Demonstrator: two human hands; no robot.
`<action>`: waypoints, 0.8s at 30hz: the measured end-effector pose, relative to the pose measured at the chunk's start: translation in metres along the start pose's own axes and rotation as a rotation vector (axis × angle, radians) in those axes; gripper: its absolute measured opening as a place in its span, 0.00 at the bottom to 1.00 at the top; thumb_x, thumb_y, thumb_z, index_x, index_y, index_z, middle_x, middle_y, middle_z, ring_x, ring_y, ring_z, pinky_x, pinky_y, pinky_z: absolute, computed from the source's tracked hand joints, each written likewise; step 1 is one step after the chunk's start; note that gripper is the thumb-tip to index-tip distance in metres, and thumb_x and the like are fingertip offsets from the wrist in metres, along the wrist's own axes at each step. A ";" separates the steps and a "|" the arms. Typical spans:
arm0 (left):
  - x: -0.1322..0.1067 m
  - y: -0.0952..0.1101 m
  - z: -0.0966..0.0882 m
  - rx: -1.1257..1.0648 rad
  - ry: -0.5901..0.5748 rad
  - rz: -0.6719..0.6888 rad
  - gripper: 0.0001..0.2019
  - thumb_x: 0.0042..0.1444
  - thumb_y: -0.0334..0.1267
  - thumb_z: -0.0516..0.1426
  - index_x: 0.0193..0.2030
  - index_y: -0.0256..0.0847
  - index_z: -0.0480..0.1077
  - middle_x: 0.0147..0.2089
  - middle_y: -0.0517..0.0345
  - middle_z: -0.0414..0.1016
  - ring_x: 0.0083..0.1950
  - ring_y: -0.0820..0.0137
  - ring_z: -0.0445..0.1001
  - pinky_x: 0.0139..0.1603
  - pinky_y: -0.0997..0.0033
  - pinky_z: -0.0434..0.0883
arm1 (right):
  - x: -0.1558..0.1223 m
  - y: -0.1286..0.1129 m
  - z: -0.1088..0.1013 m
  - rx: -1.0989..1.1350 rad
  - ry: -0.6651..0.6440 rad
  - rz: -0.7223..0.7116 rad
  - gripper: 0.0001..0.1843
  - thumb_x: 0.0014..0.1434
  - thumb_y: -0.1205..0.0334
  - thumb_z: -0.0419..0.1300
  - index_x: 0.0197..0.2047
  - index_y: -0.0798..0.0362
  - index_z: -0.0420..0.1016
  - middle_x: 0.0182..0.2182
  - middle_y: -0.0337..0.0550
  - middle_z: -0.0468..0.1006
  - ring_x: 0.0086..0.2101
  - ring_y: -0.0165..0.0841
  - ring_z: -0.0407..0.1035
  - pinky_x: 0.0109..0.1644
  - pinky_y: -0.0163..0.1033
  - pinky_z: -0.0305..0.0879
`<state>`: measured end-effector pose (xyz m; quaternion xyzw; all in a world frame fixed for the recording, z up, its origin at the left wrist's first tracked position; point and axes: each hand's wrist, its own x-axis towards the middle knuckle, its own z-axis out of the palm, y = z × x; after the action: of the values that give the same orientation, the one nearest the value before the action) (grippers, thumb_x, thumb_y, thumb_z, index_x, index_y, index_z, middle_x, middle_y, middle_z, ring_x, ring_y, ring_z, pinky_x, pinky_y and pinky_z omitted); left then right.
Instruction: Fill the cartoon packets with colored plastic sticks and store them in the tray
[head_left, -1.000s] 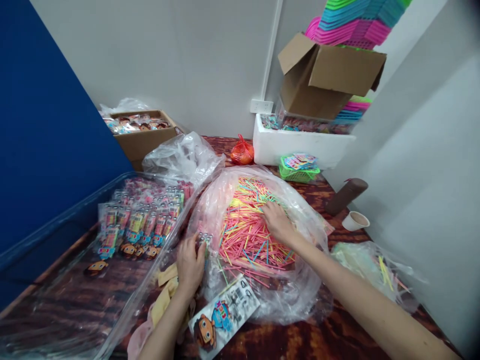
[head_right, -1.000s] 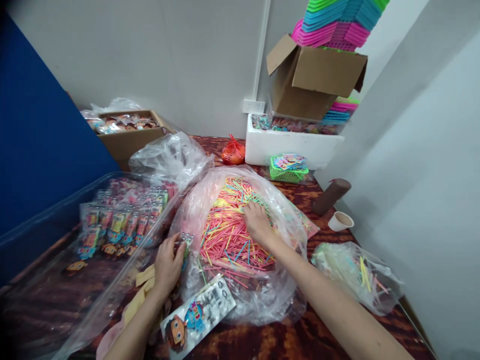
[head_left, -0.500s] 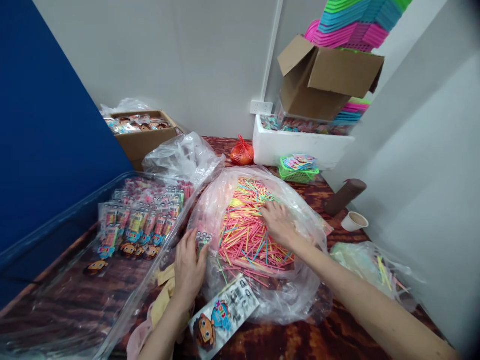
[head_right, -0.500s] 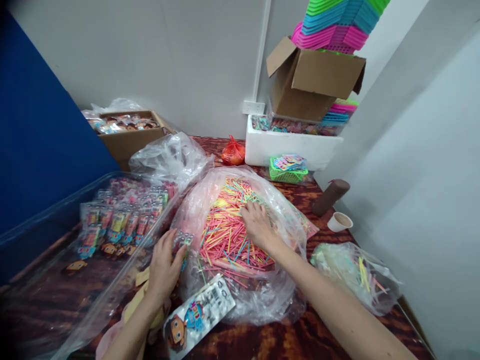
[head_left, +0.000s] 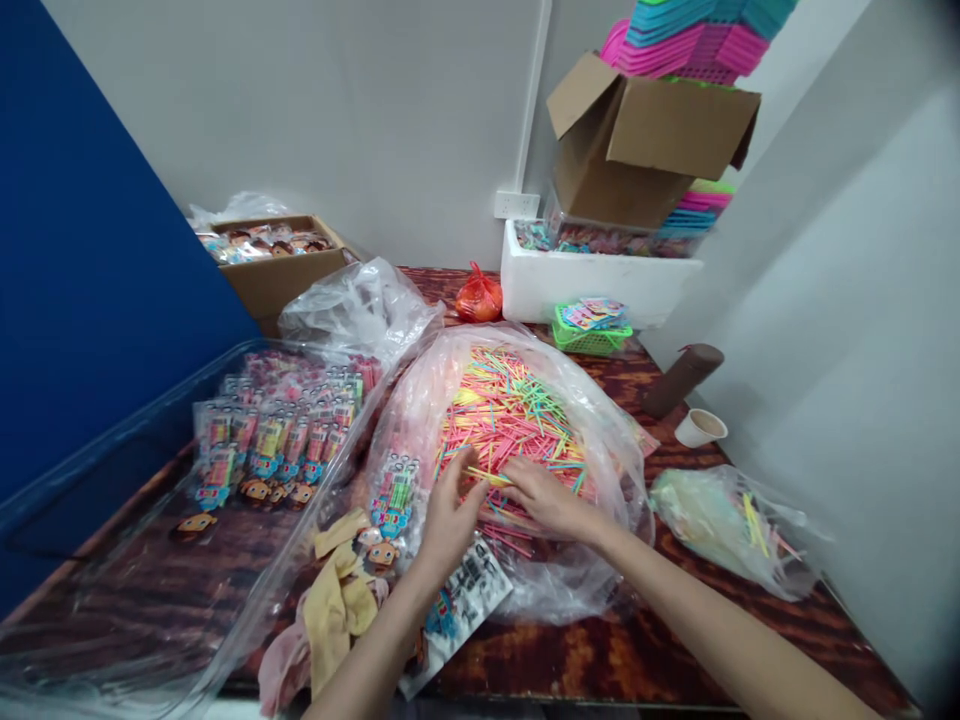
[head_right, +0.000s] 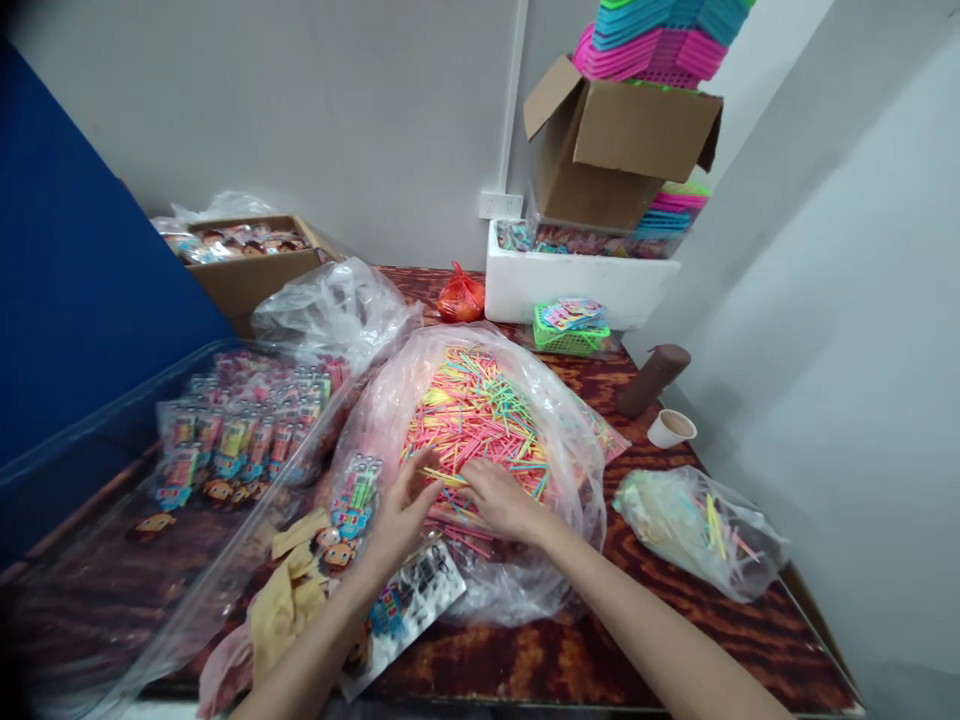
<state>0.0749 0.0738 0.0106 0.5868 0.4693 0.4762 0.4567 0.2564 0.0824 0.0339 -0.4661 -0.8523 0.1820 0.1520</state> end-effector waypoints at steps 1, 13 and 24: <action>-0.001 -0.002 0.006 0.045 -0.029 0.003 0.20 0.59 0.36 0.55 0.59 0.40 0.66 0.59 0.45 0.72 0.59 0.62 0.72 0.60 0.56 0.69 | -0.003 0.000 0.005 0.050 -0.025 0.018 0.04 0.65 0.65 0.55 0.39 0.53 0.71 0.38 0.44 0.77 0.39 0.36 0.70 0.44 0.39 0.65; -0.033 0.009 -0.006 0.298 -0.111 0.037 0.19 0.64 0.42 0.52 0.60 0.44 0.67 0.60 0.48 0.71 0.62 0.61 0.69 0.62 0.53 0.65 | -0.037 -0.017 0.025 0.535 0.281 0.257 0.10 0.67 0.62 0.49 0.39 0.50 0.71 0.37 0.43 0.78 0.41 0.37 0.72 0.46 0.40 0.66; -0.091 -0.011 -0.037 0.665 -0.090 0.180 0.14 0.63 0.38 0.52 0.54 0.44 0.71 0.52 0.48 0.75 0.54 0.58 0.73 0.54 0.55 0.71 | -0.085 -0.033 0.094 0.872 0.480 0.462 0.10 0.65 0.57 0.52 0.38 0.50 0.72 0.35 0.43 0.79 0.38 0.38 0.73 0.45 0.42 0.67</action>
<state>0.0278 -0.0110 -0.0076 0.7629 0.5247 0.3093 0.2168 0.2356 -0.0227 -0.0421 -0.5633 -0.5146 0.4357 0.4776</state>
